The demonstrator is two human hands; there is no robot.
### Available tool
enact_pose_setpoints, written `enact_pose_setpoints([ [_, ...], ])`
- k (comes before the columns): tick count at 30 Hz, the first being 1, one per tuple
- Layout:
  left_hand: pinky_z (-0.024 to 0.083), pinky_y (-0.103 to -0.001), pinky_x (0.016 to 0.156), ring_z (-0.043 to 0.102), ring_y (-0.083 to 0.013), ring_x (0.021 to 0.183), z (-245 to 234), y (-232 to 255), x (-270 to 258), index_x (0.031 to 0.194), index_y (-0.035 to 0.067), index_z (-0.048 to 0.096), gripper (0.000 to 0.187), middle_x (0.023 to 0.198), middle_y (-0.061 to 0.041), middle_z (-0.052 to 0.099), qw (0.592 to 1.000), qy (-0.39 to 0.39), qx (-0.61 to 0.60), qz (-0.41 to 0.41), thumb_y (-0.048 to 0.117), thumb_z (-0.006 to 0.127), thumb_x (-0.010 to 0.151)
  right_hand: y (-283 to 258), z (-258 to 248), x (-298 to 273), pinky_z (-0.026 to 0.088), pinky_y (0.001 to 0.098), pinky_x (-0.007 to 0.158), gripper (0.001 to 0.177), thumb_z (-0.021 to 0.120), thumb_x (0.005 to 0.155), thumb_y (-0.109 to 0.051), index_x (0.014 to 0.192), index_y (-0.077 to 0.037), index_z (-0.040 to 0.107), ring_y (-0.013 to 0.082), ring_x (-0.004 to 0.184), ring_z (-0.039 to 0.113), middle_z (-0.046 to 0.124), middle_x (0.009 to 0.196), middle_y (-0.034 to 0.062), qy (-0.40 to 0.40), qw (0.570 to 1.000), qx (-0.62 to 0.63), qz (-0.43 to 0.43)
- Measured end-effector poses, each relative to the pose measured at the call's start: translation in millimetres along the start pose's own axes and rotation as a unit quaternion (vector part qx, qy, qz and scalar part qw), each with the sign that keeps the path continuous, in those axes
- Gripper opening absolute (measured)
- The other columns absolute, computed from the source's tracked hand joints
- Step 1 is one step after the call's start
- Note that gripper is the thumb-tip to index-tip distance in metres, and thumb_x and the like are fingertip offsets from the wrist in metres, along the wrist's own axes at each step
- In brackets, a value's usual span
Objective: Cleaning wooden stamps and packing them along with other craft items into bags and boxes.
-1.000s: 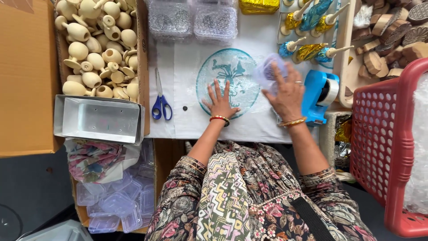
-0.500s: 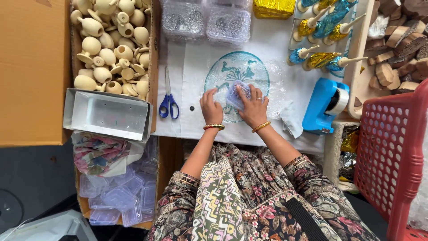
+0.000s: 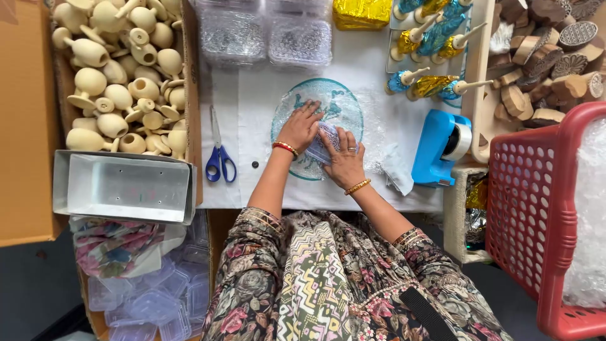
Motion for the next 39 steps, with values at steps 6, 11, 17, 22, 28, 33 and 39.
enact_pose_setpoints([
  [6, 0.034, -0.043, 0.122, 0.04, -0.0304, 0.148, -10, -5, -4, 0.142, 0.009, 0.06, 0.05, 0.157, -0.01, 0.049, 0.998, 0.019, -0.027, 0.056, 0.01, 0.053, 0.092, 1, -1, 0, 0.029, 0.0585, 0.106, 0.102, 0.083, 0.072, -0.045, 0.161, -0.036, 0.033, 0.0339, 0.142, 0.03, 0.03, 0.158, 0.0133, 0.009, 1.0, 0.006, -0.014],
  [11, 0.036, -0.039, 0.118, 0.031, -0.0243, 0.153, -15, 1, -4, 0.142, 0.016, 0.058, 0.055, 0.163, -0.002, 0.039, 0.997, -0.076, 0.004, 0.002, 0.0, 0.052, 0.089, 3, 1, -2, 0.029, 0.0586, 0.106, 0.101, 0.082, 0.073, -0.046, 0.16, -0.036, 0.033, 0.0337, 0.142, 0.029, 0.029, 0.159, 0.0134, 0.026, 0.999, 0.027, -0.02],
  [17, 0.027, -0.047, 0.122, 0.025, -0.0239, 0.153, -5, -3, -2, 0.156, 0.025, 0.041, 0.062, 0.166, -0.002, 0.029, 0.98, -0.096, 0.162, 0.057, 0.01, 0.051, 0.096, 4, 1, -1, 0.028, 0.059, 0.106, 0.101, 0.082, 0.073, -0.044, 0.161, -0.036, 0.033, 0.0326, 0.144, 0.027, 0.029, 0.16, 0.0131, 0.018, 0.999, 0.036, -0.012],
  [22, 0.025, -0.048, 0.122, 0.025, -0.0246, 0.152, -15, 8, 3, 0.156, 0.028, 0.039, 0.061, 0.165, -0.002, 0.028, 0.979, -0.124, 0.159, 0.033, 0.015, 0.05, 0.098, 3, 2, -3, 0.028, 0.0588, 0.107, 0.101, 0.082, 0.074, -0.044, 0.161, -0.036, 0.033, 0.0327, 0.143, 0.027, 0.029, 0.159, 0.013, 0.015, 0.999, 0.027, -0.01],
  [28, 0.032, -0.042, 0.13, 0.038, -0.0218, 0.153, -18, -23, -8, 0.137, 0.027, 0.067, 0.052, 0.159, 0.005, 0.048, 0.998, -0.025, 0.022, -0.061, 0.005, 0.055, 0.091, 3, -1, 1, 0.028, 0.0598, 0.105, 0.101, 0.082, 0.074, -0.045, 0.161, -0.036, 0.031, 0.0333, 0.142, 0.027, 0.029, 0.157, 0.0137, 0.002, 0.999, 0.033, -0.01],
  [33, 0.023, -0.06, 0.113, 0.034, -0.0327, 0.145, -50, -5, -31, 0.128, 0.023, 0.069, 0.044, 0.153, -0.004, 0.047, 0.985, 0.047, 0.111, -0.127, 0.011, 0.061, 0.087, 3, 0, -1, 0.028, 0.0597, 0.105, 0.101, 0.081, 0.075, -0.044, 0.162, -0.036, 0.03, 0.0337, 0.142, 0.028, 0.029, 0.158, 0.0137, 0.013, 0.999, 0.03, -0.017],
  [39, 0.017, -0.057, 0.122, 0.011, -0.023, 0.158, -3, -19, -19, 0.163, 0.034, 0.038, 0.068, 0.172, 0.007, 0.021, 0.972, -0.054, 0.223, 0.041, 0.027, 0.057, 0.098, 3, -2, 1, 0.028, 0.0601, 0.104, 0.1, 0.081, 0.077, -0.044, 0.163, -0.035, 0.03, 0.0332, 0.142, 0.028, 0.029, 0.157, 0.0136, -0.005, 1.0, 0.021, -0.022],
])
Point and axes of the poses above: each hand's wrist, its own x-axis towards the middle knuckle, its own z-axis out of the palm, y = z × x, the point moved 5 cm from there along x, towards the middle knuckle
